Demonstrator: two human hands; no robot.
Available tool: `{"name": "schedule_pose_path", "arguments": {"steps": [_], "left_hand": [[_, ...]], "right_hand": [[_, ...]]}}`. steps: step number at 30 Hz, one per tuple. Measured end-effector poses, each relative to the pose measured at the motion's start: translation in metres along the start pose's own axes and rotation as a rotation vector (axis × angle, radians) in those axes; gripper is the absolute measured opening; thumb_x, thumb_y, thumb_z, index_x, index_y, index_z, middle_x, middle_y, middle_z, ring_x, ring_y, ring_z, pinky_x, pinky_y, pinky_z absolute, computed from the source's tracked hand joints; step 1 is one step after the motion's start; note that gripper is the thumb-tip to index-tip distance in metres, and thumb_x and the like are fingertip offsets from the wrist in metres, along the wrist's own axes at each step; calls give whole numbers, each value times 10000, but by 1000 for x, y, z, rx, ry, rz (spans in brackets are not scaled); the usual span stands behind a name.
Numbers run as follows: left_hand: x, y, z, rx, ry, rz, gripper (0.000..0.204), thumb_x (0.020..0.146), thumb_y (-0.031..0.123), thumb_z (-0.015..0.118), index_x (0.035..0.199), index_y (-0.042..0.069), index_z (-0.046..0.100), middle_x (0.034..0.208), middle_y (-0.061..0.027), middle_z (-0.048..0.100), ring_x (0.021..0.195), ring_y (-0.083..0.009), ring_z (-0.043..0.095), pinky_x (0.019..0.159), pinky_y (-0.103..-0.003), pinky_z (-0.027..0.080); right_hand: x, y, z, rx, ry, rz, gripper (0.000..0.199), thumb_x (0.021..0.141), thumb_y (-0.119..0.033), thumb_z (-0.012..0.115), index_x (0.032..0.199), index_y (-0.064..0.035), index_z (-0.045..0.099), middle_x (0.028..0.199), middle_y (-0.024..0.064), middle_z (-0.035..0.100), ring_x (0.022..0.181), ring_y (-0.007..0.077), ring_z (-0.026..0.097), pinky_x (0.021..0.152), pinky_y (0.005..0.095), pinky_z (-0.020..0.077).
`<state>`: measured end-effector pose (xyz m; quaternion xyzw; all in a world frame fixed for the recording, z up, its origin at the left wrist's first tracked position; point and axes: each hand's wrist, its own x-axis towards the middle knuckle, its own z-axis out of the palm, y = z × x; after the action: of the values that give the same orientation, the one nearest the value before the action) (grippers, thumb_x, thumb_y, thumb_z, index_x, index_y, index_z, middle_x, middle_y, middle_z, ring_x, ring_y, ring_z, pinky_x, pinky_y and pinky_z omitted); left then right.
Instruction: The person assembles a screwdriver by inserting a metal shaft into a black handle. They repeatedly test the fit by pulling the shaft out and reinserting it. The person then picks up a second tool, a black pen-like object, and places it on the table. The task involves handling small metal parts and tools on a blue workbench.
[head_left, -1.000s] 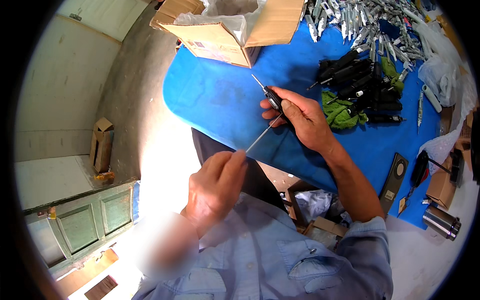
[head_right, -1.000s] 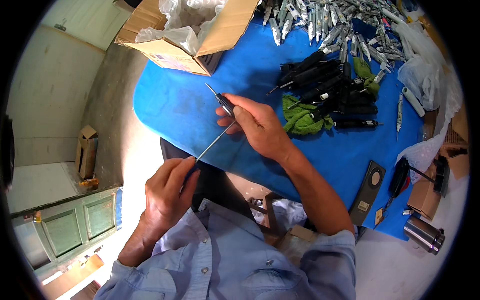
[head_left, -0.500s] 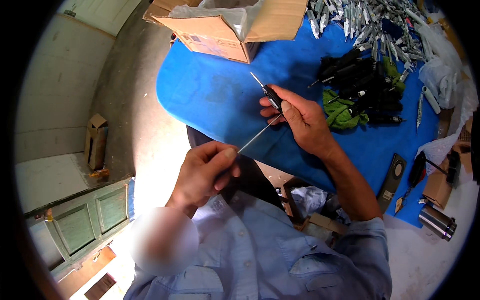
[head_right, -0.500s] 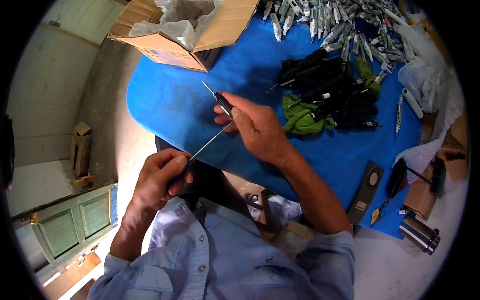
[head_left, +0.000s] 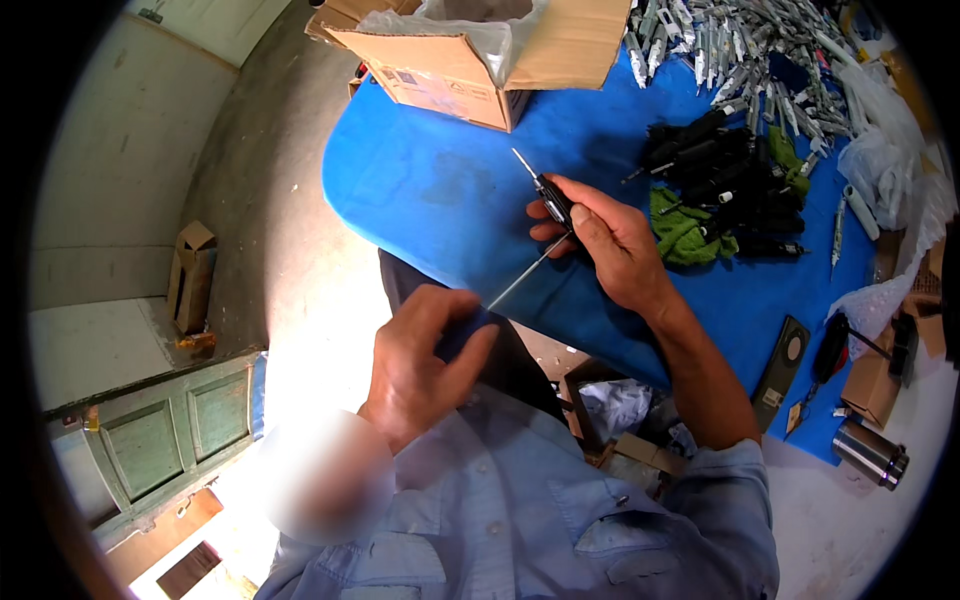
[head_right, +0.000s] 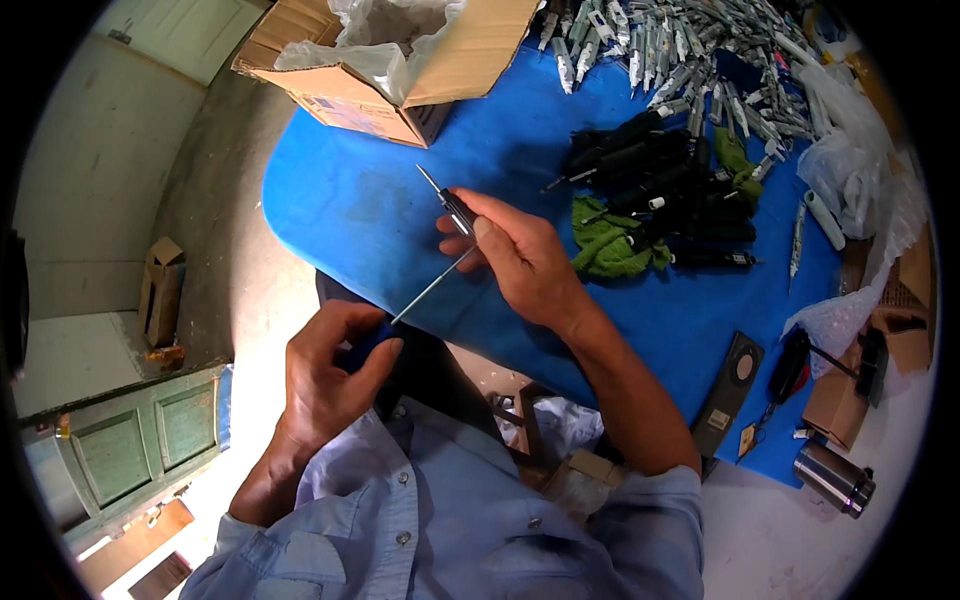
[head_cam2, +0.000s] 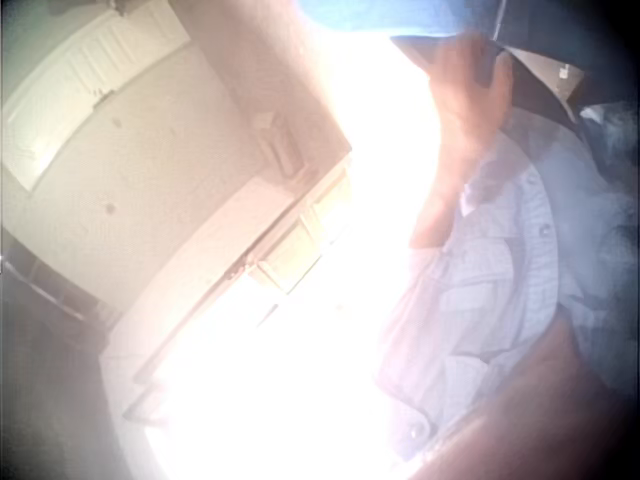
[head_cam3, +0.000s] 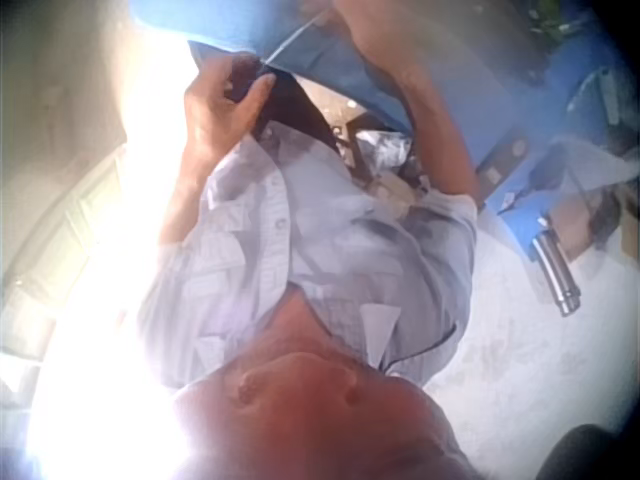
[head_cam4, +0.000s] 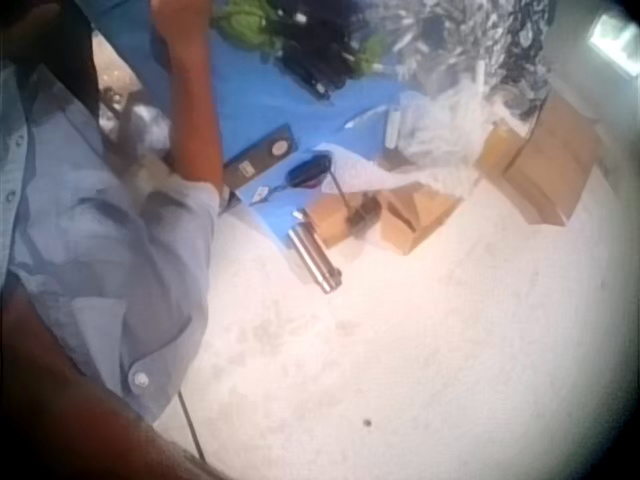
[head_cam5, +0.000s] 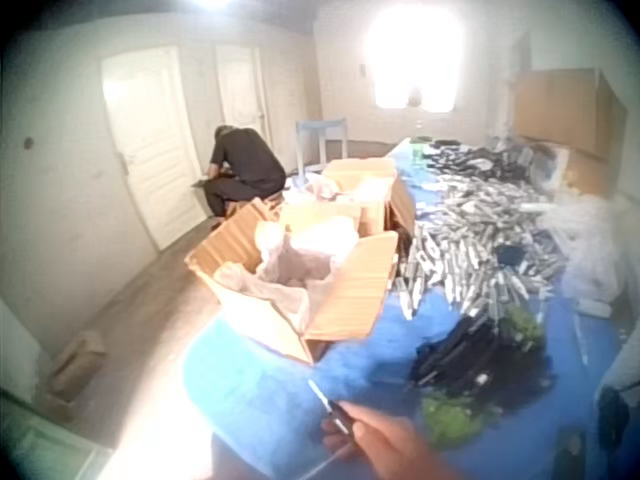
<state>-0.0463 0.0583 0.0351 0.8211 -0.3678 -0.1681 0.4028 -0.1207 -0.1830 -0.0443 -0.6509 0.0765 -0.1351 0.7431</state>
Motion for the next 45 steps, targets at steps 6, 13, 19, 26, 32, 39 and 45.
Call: {"name": "schedule_pose_path", "arguments": {"steps": [6,13,19,26,32,39,45], "left_hand": [[-4,-6,10,334,66,298,316,838,-8,797,1128,-43,677,942,-173,697,732,-279,713,625,-320,562],[14,-13,-14,-805,-250,-708,280,1018,206,668,1112,-57,660,808,-114,677,509,-80,542,401,-211,395],[17,-14,-15,-995,-255,-806,298,983,193,693,1149,-40,609,848,-113,675,512,-69,537,378,-170,370],[2,-8,-3,-368,-109,-313,319,875,-10,727,1162,-32,589,950,-112,681,673,-143,648,602,-239,516],[-5,-5,7,332,77,300,321,844,-74,745,1148,-28,653,993,-157,675,780,-269,705,644,-310,565],[13,-17,-9,-763,-227,-631,213,1023,127,630,1147,-45,651,887,-138,674,593,-132,591,435,-252,435],[14,-10,-9,-1025,-233,-765,273,1014,152,635,1210,-29,578,913,-128,675,601,-109,600,409,-199,420]], "right_hand": [[0,-2,1,17,19,26,404,1100,-130,431,1451,50,519,1231,153,705,1018,201,725,788,294,600],[-1,-2,0,-81,-20,-32,398,1105,-142,434,1438,50,535,1232,163,712,1028,218,728,792,298,599],[1,-4,-1,-112,-90,-3,419,1116,-145,410,1485,37,485,1282,169,685,1059,212,707,828,305,598],[2,0,0,-30,-15,-3,405,1098,-127,433,1458,40,512,1231,163,704,998,208,726,766,288,597],[1,-3,-2,10,-1,19,399,1096,-123,437,1451,36,523,1220,168,704,995,205,728,748,279,596],[1,1,-2,27,16,-5,394,1097,-120,441,1448,35,529,1207,160,708,987,198,729,745,275,593],[2,0,-3,69,-33,8,395,1098,-121,442,1454,30,526,1213,161,703,993,201,725,761,283,596]]}}
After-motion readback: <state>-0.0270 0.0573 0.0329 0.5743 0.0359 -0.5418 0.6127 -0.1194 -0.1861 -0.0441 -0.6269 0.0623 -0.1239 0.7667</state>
